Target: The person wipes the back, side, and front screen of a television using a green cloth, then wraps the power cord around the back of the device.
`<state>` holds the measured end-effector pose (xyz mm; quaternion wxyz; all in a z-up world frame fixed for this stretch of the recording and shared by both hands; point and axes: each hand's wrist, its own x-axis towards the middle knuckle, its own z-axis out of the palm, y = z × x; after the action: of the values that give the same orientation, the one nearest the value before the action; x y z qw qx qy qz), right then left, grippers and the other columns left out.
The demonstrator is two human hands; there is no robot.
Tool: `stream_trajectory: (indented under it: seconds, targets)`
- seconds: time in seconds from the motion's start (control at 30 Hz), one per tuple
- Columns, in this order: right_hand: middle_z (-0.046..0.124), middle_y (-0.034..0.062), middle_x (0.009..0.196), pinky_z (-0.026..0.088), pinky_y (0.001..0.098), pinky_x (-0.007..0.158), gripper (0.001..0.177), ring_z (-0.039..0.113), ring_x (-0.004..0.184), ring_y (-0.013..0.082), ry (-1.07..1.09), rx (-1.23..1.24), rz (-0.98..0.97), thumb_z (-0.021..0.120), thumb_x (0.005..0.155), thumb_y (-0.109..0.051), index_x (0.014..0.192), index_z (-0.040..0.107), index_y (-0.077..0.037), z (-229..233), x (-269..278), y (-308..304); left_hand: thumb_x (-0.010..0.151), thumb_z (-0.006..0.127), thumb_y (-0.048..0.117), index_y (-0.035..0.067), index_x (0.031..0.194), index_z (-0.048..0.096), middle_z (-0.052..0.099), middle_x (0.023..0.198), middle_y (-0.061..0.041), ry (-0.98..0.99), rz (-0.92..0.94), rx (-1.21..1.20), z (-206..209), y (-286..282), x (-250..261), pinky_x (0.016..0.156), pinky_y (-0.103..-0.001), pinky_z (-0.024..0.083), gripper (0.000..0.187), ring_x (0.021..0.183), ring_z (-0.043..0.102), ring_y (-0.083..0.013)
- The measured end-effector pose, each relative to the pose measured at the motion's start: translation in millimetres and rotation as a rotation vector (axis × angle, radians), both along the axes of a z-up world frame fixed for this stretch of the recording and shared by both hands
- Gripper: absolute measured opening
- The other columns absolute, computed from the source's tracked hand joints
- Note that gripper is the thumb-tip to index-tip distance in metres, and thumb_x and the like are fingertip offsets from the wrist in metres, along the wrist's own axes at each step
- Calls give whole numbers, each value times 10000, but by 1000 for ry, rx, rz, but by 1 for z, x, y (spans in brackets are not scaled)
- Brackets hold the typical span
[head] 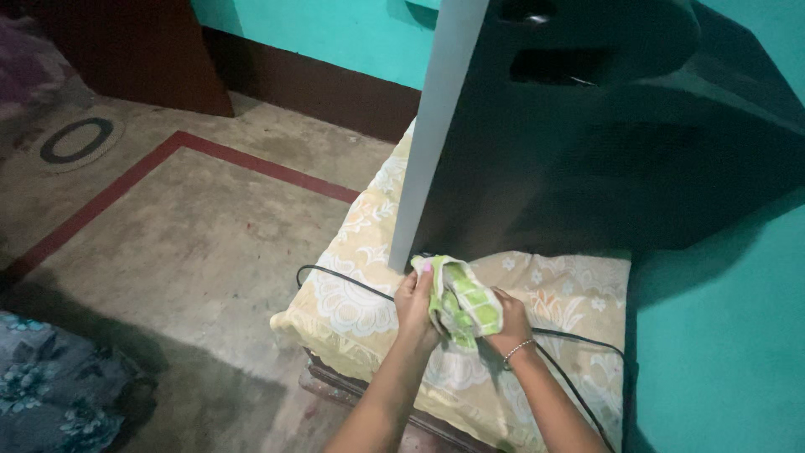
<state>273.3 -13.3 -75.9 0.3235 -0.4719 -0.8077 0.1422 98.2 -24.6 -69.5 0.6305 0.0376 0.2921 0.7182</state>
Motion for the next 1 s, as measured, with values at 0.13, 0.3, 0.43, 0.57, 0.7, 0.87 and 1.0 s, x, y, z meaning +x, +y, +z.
stream_trajectory:
  seconds: [0.13, 0.3, 0.43, 0.57, 0.7, 0.87, 1.0]
  targets:
    - [748, 187, 944, 581, 410, 750, 274, 731, 854, 369, 44, 15, -9, 737, 719, -129, 978, 745, -40, -22, 12, -3, 1001, 650, 192, -38, 1016, 658, 726, 911, -116, -45, 112, -47, -16, 27, 5, 704, -391, 618, 231, 764, 709, -216]
    - [736, 208, 909, 581, 430, 725, 315, 724, 819, 387, 56, 18, 47, 719, 657, -123, 954, 711, -20, -23, 19, -8, 1020, 618, 244, -53, 957, 672, 717, 843, -105, 160, 81, -127, -30, 41, 4, 639, -374, 583, 308, 694, 675, -191]
    - [725, 221, 939, 572, 447, 723, 227, 714, 827, 397, -69, -75, -126, 704, 816, -169, 1001, 719, -36, -19, 22, -18, 1041, 550, 294, 13, 970, 658, 701, 833, -86, 195, 111, -65, -34, 47, 15, 628, -350, 552, 310, 679, 644, -163]
    - [724, 213, 956, 568, 450, 717, 227, 713, 831, 392, -56, -83, -177, 709, 846, -205, 986, 711, -26, -10, 27, -24, 1047, 515, 301, 54, 1010, 630, 686, 861, -48, 210, 121, -73, -35, 44, 20, 668, -323, 556, 275, 732, 647, -140]
    - [728, 208, 996, 569, 458, 730, 257, 712, 854, 399, -96, -52, -187, 716, 823, -202, 1023, 723, -40, -9, 29, -22, 1056, 521, 307, 51, 1020, 615, 678, 859, -48, 190, 136, -45, -36, 39, 22, 671, -324, 543, 275, 736, 629, -146]
    - [723, 211, 1043, 571, 466, 743, 356, 700, 883, 418, -84, 13, -160, 709, 799, -216, 1114, 710, -52, -17, 34, -19, 1042, 518, 296, 39, 1036, 645, 702, 869, -44, 278, 142, -92, -32, 31, 30, 699, -308, 544, 286, 750, 634, -123]
    - [723, 206, 1029, 568, 471, 763, 412, 691, 896, 419, -182, -103, -272, 706, 804, -250, 1177, 696, -76, -29, 41, -14, 1048, 513, 296, 39, 1030, 646, 676, 835, -25, 309, 118, -103, -30, 23, 36, 655, -295, 511, 290, 711, 587, -101]
